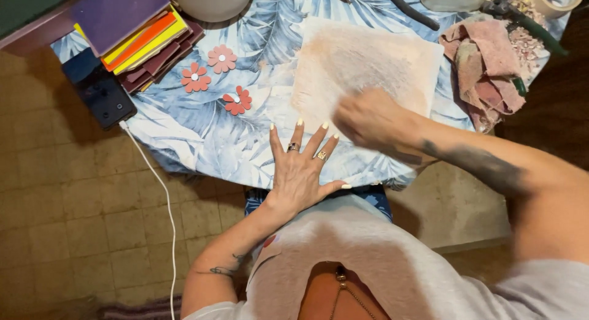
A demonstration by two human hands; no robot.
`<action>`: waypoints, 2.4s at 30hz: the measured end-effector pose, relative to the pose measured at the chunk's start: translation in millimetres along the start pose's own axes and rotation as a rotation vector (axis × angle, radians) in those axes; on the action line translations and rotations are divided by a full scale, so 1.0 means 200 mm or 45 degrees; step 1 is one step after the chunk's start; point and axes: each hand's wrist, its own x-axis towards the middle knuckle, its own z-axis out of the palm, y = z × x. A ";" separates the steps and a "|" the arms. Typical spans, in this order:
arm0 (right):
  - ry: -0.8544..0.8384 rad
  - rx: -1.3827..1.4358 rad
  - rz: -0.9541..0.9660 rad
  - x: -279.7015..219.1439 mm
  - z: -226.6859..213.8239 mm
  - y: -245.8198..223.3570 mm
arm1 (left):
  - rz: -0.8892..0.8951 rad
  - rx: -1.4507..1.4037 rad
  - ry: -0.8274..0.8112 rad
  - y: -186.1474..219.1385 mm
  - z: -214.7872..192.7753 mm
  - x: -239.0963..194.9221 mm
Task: A person is decorating a white ceramic pot by gluing small flower-shaped cutouts and mosaic tiles onto its surface.
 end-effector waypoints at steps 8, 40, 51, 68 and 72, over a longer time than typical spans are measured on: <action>-0.263 0.077 0.187 -0.12 -0.04 -0.01 | 0.048 -0.024 0.031 -0.01 0.01 0.00; 0.175 1.338 0.510 -0.15 -0.08 -0.11 | -0.011 -0.475 0.654 0.09 -0.02 0.18; 0.130 1.343 0.567 -0.12 -0.18 -0.14 | -0.042 -0.384 0.675 0.10 0.02 0.15; 0.209 -0.203 0.230 0.23 0.22 0.14 | -0.004 -0.081 0.091 0.02 0.03 0.02; 0.123 -0.133 0.085 -0.07 0.12 -0.01 | 0.005 -0.058 0.100 0.01 0.05 0.02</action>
